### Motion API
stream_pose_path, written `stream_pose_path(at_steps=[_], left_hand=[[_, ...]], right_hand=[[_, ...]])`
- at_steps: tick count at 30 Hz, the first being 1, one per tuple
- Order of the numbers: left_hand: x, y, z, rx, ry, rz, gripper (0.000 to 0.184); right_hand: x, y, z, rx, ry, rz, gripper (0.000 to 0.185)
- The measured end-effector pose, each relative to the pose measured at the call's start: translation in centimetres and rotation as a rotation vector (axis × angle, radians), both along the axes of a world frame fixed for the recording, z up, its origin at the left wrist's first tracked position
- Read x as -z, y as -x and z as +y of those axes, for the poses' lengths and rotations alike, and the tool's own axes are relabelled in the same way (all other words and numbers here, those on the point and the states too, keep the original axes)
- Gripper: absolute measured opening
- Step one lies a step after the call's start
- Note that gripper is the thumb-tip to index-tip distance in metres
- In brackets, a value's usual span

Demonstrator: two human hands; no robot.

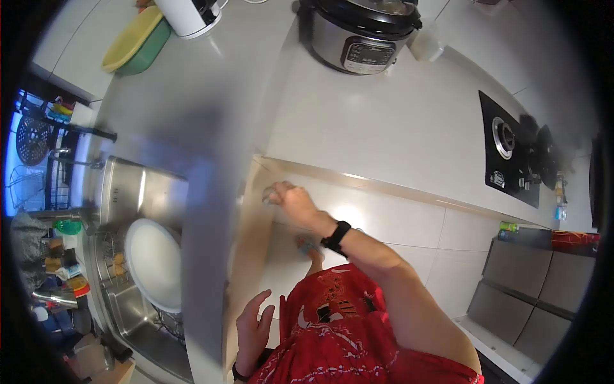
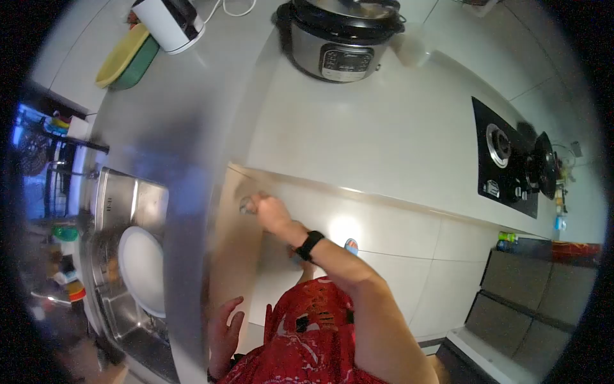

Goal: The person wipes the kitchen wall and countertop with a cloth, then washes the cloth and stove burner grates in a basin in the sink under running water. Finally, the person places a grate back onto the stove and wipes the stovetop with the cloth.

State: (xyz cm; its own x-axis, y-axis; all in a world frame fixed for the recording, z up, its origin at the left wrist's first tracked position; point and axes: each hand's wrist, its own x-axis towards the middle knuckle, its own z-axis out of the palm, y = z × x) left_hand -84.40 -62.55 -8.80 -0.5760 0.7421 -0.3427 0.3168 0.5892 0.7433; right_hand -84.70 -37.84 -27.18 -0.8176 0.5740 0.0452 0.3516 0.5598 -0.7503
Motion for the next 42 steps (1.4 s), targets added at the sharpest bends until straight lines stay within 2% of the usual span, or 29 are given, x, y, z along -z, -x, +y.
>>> stream_pose_path(at_steps=[1,3,4,5,6,7,8,10,13,15,17,21,23,26,29,30,31,33,36,40,42], left_hand=[[0.0,-0.1,0.2,0.018,-0.006,-0.007,0.027],[0.0,-0.3,0.3,0.034,-0.011,-0.018,0.027],[-0.2,-0.3,0.2,0.016,-0.005,-0.034,0.027],[-0.3,-0.2,0.2,0.003,0.000,-0.049,0.027],[-0.2,-0.1,0.2,-0.008,0.003,-0.065,0.027],[-0.1,0.1,0.1,-0.017,0.000,-0.075,0.027],[0.1,0.2,-0.1,-0.029,-0.001,-0.085,0.027],[0.5,0.2,-0.7,-0.076,0.027,-0.126,0.028],[0.8,0.5,-1.6,-0.119,0.093,-0.186,0.028],[1.0,0.5,-1.9,-0.123,0.100,-0.182,0.028],[0.4,0.5,-1.6,-0.140,0.121,-0.171,0.027],[-0.4,0.5,-1.5,-0.137,0.101,-0.149,0.027],[-1.0,0.6,-1.2,-0.115,0.084,-0.108,0.027],[-1.3,1.1,-1.9,-0.084,0.001,-0.005,0.026],[-1.2,1.6,-2.6,-0.079,-0.050,0.046,0.026],[-1.3,1.6,-2.8,-0.074,-0.036,0.044,0.026],[-1.5,1.7,-2.8,-0.069,-0.024,0.044,0.026],[-2.5,1.9,-2.3,-0.074,0.000,0.018,0.026],[-4.3,1.9,-1.2,-0.097,0.009,-0.046,0.029],[-4.8,2.9,-0.4,-0.162,-0.046,-0.092,0.030],[-5.3,3.4,0.3,-0.192,-0.058,-0.095,0.029]], right_hand=[[-0.6,-1.0,2.0,0.024,0.010,0.050,0.017],[0.1,-4.5,6.0,0.064,-0.192,0.147,0.029],[-0.1,-7.2,8.2,0.147,-0.103,0.103,0.029],[-1.7,-9.4,10.0,0.284,-0.264,0.194,0.029],[0.3,-13.0,12.8,0.428,-0.359,0.074,0.029],[0.0,-16.2,14.9,0.507,-0.485,0.092,0.028],[0.5,-18.9,16.9,0.673,-0.484,-0.063,0.027],[1.2,-21.6,18.9,0.950,-0.224,-0.272,0.028],[1.1,-15.6,18.7,0.802,-0.308,-0.362,0.028],[3.9,-10.2,18.7,0.680,-0.399,-0.224,0.027],[3.3,-4.2,17.2,0.566,-0.406,-0.255,0.026],[2.8,4.1,11.5,0.252,-0.404,-0.125,0.027],[0.7,5.9,8.3,0.014,-0.189,-0.123,0.029],[1.3,5.1,6.5,0.150,0.677,0.037,0.030],[-2.7,2.7,5.6,0.465,1.203,0.383,0.031],[-3.8,2.3,5.6,0.428,1.104,0.433,0.034],[-5.0,2.3,5.1,0.416,0.994,0.342,0.034],[-10.9,2.6,3.0,0.396,0.765,0.166,0.035],[-8.3,6.3,-1.2,0.422,0.205,0.328,0.034],[-8.5,7.7,1.9,0.453,0.076,0.440,0.033],[-8.3,9.5,6.2,0.508,0.062,0.406,0.032]])
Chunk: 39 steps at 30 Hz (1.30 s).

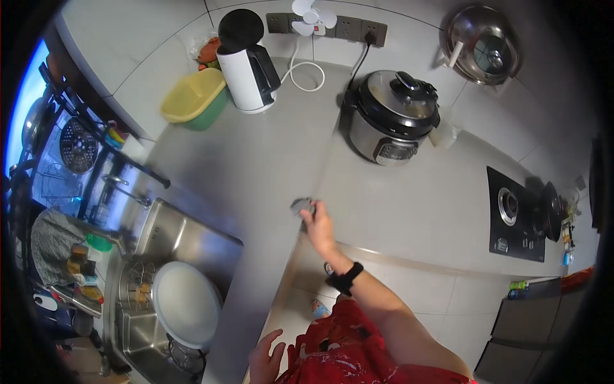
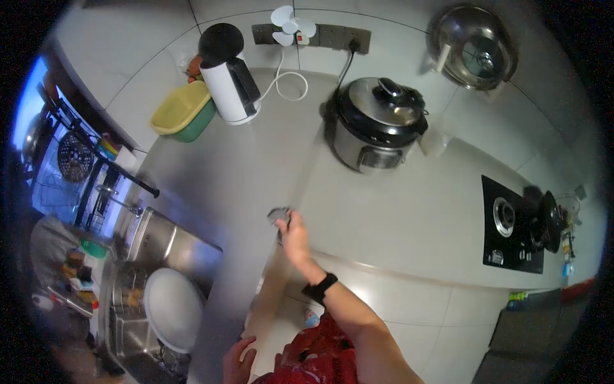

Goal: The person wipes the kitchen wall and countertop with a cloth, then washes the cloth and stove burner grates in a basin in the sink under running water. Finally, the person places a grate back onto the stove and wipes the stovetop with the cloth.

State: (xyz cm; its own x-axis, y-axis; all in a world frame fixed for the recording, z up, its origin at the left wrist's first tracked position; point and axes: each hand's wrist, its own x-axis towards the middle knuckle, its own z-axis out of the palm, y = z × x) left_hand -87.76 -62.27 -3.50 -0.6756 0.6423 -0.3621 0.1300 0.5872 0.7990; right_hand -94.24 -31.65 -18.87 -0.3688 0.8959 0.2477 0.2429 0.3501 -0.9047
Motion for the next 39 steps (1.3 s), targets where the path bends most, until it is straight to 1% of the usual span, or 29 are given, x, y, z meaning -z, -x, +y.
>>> stream_pose_path(at_steps=[1,3,5,6,8,10,12,13,14,17,18,20,22,26,27,28,30,32,34,35,36,37,39], left_hand=[[-0.4,0.2,0.3,-0.006,0.000,0.015,0.029],[-0.3,1.2,1.0,-0.021,-0.012,0.054,0.029],[0.3,1.9,1.7,-0.044,-0.032,0.095,0.028],[0.3,2.4,2.6,-0.078,-0.045,0.052,0.028],[0.1,3.3,4.6,-0.142,-0.067,-0.032,0.028],[-0.5,4.0,6.8,-0.147,-0.045,0.012,0.027],[-0.9,4.5,8.9,-0.161,-0.046,0.029,0.027],[-1.1,4.8,9.8,-0.171,-0.056,0.026,0.026],[-1.2,5.0,10.5,-0.179,-0.067,0.024,0.026],[-0.7,5.0,11.5,-0.187,-0.092,0.072,0.027],[-0.7,5.1,11.7,-0.191,-0.066,0.075,0.027],[-0.9,4.9,11.7,-0.203,-0.011,0.081,0.027],[-0.5,4.3,10.4,-0.229,-0.034,0.076,0.027],[-0.1,3.0,7.9,-0.234,-0.054,0.096,0.028],[-0.1,2.5,7.2,-0.229,-0.080,0.105,0.029],[-0.3,2.0,6.3,-0.222,-0.104,0.117,0.029],[-0.6,1.0,4.1,-0.217,-0.118,0.131,0.029],[-0.9,-0.2,1.2,-0.229,-0.101,0.128,0.029],[0.2,-1.7,-2.2,-0.258,-0.069,0.169,0.030],[0.7,-2.6,-3.9,-0.274,-0.046,0.188,0.030],[0.6,-3.5,-5.4,-0.311,-0.066,0.142,0.030],[0.5,-4.5,-7.0,-0.330,-0.066,0.151,0.030],[0.5,-6.2,-9.8,-0.367,-0.069,0.176,0.030]], right_hand=[[-0.3,0.9,2.4,0.027,0.001,-0.019,0.032],[-2.7,2.2,7.2,0.024,0.125,-0.109,0.033],[-1.6,4.1,12.1,0.058,0.133,-0.130,0.032],[-1.7,5.0,14.2,0.077,0.138,-0.140,0.032],[-2.3,6.1,17.7,0.122,0.065,-0.174,0.032],[-3.0,7.2,20.3,0.182,0.053,-0.238,0.032],[-2.9,8.2,23.2,0.239,0.075,-0.231,0.037],[-2.9,8.9,24.3,0.266,0.087,-0.227,0.039],[-3.3,9.4,24.7,0.300,0.089,-0.184,0.030],[-2.4,10.7,26.5,0.360,0.121,-0.257,0.029],[-2.0,11.2,27.1,0.379,0.111,-0.301,0.030],[-1.8,11.1,28.0,0.328,0.078,-0.326,0.031],[-0.9,10.2,28.4,0.244,0.077,-0.327,0.032],[-3.2,6.9,22.9,0.086,0.070,-0.402,0.043],[-2.9,5.9,21.3,0.010,0.018,-0.464,0.046],[-2.7,5.0,19.3,-0.066,0.040,-0.450,0.047],[-1.7,3.4,14.5,-0.126,0.051,-0.480,0.048],[-2.0,1.4,8.6,-0.203,0.122,-0.491,0.049],[-2.6,-0.7,2.7,-0.251,0.137,-0.396,0.048],[-2.5,-1.3,0.3,-0.268,0.144,-0.392,0.048],[-1.8,-1.9,-1.8,-0.268,0.172,-0.398,0.047],[-1.1,-2.2,-3.7,-0.270,0.201,-0.398,0.046],[-1.8,-3.2,-7.7,-0.356,0.338,-0.480,0.045]])
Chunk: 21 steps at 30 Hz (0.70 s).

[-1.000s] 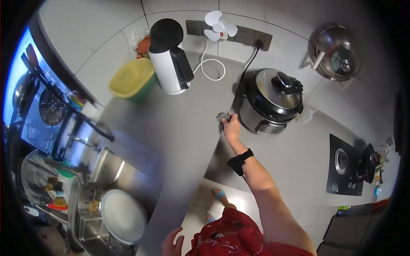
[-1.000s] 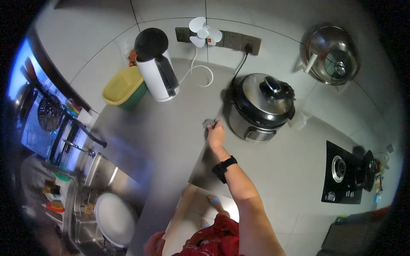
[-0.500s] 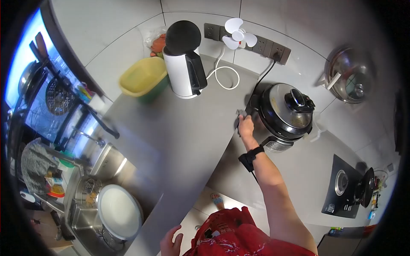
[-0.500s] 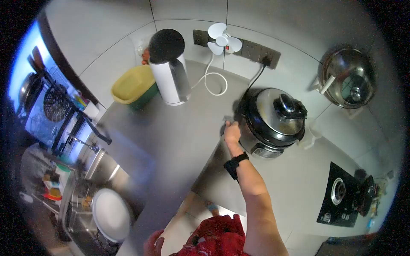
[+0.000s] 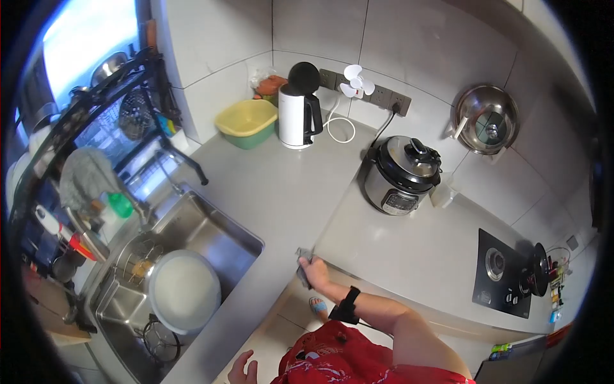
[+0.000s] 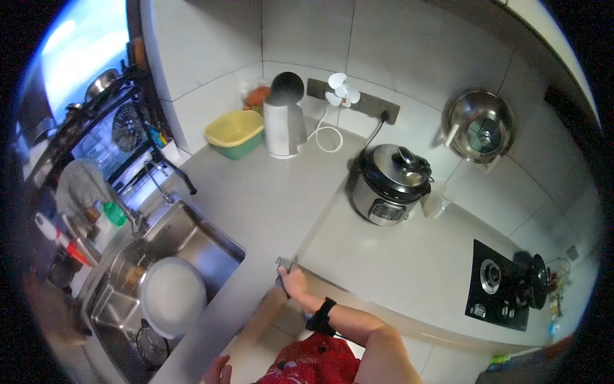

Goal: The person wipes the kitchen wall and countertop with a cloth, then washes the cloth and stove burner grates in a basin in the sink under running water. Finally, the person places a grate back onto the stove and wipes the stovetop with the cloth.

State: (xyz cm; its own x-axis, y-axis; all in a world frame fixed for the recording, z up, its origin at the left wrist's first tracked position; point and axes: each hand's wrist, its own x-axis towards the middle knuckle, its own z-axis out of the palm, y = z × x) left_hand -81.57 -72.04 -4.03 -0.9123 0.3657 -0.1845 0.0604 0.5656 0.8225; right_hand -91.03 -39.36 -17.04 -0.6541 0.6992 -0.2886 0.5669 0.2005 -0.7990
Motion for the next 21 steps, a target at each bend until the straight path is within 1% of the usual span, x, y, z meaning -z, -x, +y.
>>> stream_pose_path(at_steps=[1,3,5,7,9,11,14,15,16,17,18,19,20,21], left_hand=[[0.5,-0.8,-1.4,-0.010,-0.009,0.039,0.029],[1.0,-2.4,-3.6,-0.069,-0.029,0.004,0.028],[0.6,-3.8,-5.3,-0.123,-0.024,0.013,0.027],[0.4,-4.7,-6.9,-0.148,-0.036,0.059,0.026],[0.0,-5.6,-8.1,-0.168,-0.016,0.122,0.025],[-0.6,-6.5,-8.6,-0.228,-0.052,0.094,0.025],[-0.1,-7.2,-9.3,-0.273,-0.077,0.104,0.025],[-0.2,-7.4,-9.2,-0.288,-0.085,0.096,0.025],[-0.2,-7.5,-9.1,-0.302,-0.094,0.085,0.025],[-0.2,-7.7,-8.9,-0.290,-0.087,0.090,0.025],[-0.4,-7.7,-8.6,-0.276,-0.078,0.095,0.025],[-0.8,-7.5,-8.3,-0.255,-0.068,0.102,0.025],[-1.2,-7.2,-7.9,-0.235,-0.063,0.098,0.025],[-1.6,-6.8,-7.3,-0.213,-0.062,0.095,0.025]], right_hand=[[-0.4,-0.8,-2.1,-0.031,0.067,-0.049,0.044],[0.1,-2.9,-7.6,-0.150,0.205,0.121,0.042],[4.2,-4.0,-13.6,-0.153,0.237,0.250,0.039],[1.2,-5.8,-18.1,-0.270,0.592,0.151,0.035],[1.8,-6.6,-21.9,-0.397,0.901,0.055,0.032],[2.3,-7.2,-25.4,-0.625,1.150,-0.065,0.033],[2.4,-7.1,-29.0,-0.852,1.231,-0.192,0.038],[0.3,-7.3,-28.9,-0.880,1.157,-0.114,0.043],[-3.3,-7.3,-28.1,-0.902,1.084,-0.040,0.047],[-5.7,-7.1,-26.7,-0.921,1.010,0.029,0.052],[-4.5,-5.6,-24.1,-1.146,0.865,0.241,0.060],[-4.8,-3.9,-20.2,-1.424,0.529,0.583,0.068],[-5.0,-2.1,-16.3,-1.527,0.164,0.977,0.077],[-6.0,-0.8,-12.7,-1.509,-0.010,0.898,0.076]])
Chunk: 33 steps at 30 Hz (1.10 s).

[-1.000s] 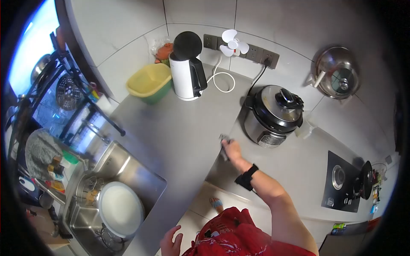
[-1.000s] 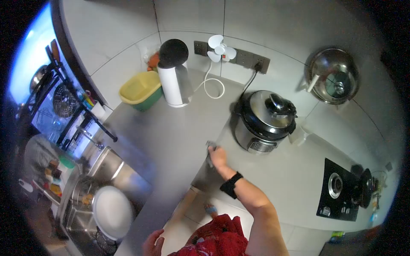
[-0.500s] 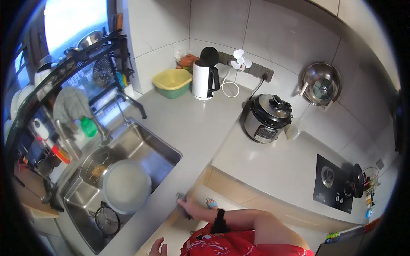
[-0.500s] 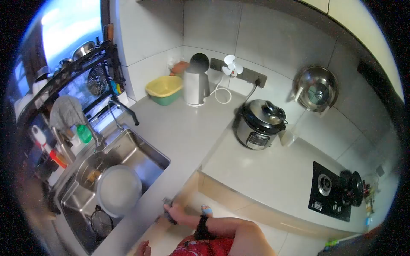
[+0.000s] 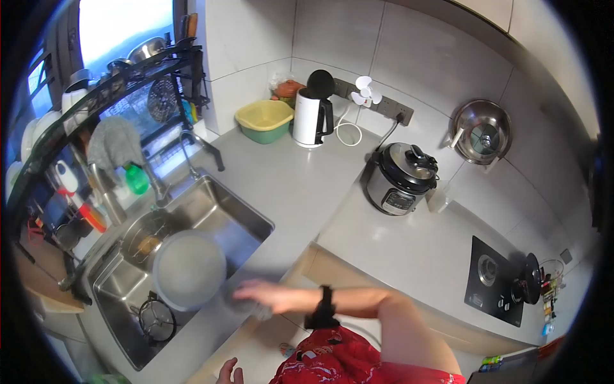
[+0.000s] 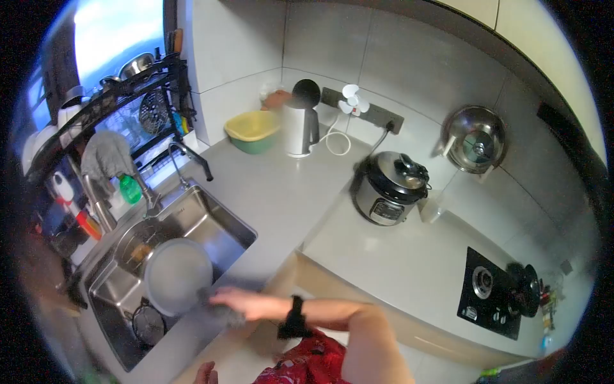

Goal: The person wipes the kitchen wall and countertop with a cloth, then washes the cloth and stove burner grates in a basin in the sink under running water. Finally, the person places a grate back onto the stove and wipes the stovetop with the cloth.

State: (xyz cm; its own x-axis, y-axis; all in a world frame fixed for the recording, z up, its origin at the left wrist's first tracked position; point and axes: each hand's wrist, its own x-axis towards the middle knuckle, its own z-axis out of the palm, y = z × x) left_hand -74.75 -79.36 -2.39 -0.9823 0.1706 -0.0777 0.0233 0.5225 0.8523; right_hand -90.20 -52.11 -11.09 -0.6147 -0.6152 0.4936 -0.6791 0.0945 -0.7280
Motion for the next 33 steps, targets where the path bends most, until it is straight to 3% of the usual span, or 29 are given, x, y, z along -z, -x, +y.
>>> stream_pose_path(at_steps=[1,2,3,6,7,8,9,11,13,14,15,19,23,25,28,33], left_hand=[[-0.4,0.4,0.6,0.021,0.002,-0.002,0.025],[-0.8,1.0,1.1,0.025,-0.002,-0.029,0.025],[-1.1,1.6,1.8,0.029,-0.006,-0.055,0.025],[-1.4,4.0,4.5,0.083,0.013,-0.083,0.027],[-1.4,5.0,5.6,0.105,0.027,-0.083,0.027],[-1.3,6.0,6.7,0.128,0.039,-0.104,0.028],[-1.0,7.1,8.0,0.148,0.049,-0.123,0.029],[-0.9,9.4,10.8,0.189,0.069,-0.155,0.031],[-1.0,11.8,14.1,0.230,0.086,-0.180,0.031],[-0.8,13.0,15.9,0.235,0.096,-0.166,0.031],[-0.9,14.0,17.5,0.240,0.110,-0.159,0.031],[-1.8,17.3,23.7,0.291,0.108,-0.121,0.030],[-2.8,19.7,29.4,0.282,0.163,-0.202,0.029],[-2.6,20.7,31.4,0.277,0.158,-0.239,0.029],[-1.9,22.0,33.0,0.288,0.148,-0.229,0.029],[-3.3,23.6,36.8,0.293,0.245,-0.244,0.029]], right_hand=[[-6.7,-0.7,1.8,0.307,0.020,-0.882,0.076],[-15.7,-2.1,4.5,0.430,0.161,-1.148,0.074],[-12.5,-0.7,8.6,0.489,0.244,-1.120,0.075],[-17.9,-2.1,18.7,0.821,0.132,-0.950,0.062],[-14.5,-1.2,24.9,0.862,0.152,-0.870,0.046],[-17.4,-2.0,28.3,0.880,0.006,-0.734,0.038],[-16.9,-2.1,33.0,1.004,0.019,-0.748,0.038],[-19.3,-3.2,39.9,1.337,-0.385,-0.419,0.044],[-21.0,-3.8,46.8,1.526,-0.544,-0.382,0.042],[-20.9,-4.2,51.2,1.524,-0.737,-0.186,0.038],[-21.8,-4.0,54.0,1.609,-0.872,-0.307,0.034],[-21.7,-2.7,63.4,1.423,-1.518,-0.160,0.019],[-18.3,1.5,69.6,1.194,-1.770,-0.147,0.011],[-16.0,3.5,71.6,1.021,-1.790,0.101,0.011],[-13.8,5.9,72.8,0.875,-1.851,0.180,0.013],[-9.8,8.3,76.5,0.839,-1.898,0.238,0.018]])
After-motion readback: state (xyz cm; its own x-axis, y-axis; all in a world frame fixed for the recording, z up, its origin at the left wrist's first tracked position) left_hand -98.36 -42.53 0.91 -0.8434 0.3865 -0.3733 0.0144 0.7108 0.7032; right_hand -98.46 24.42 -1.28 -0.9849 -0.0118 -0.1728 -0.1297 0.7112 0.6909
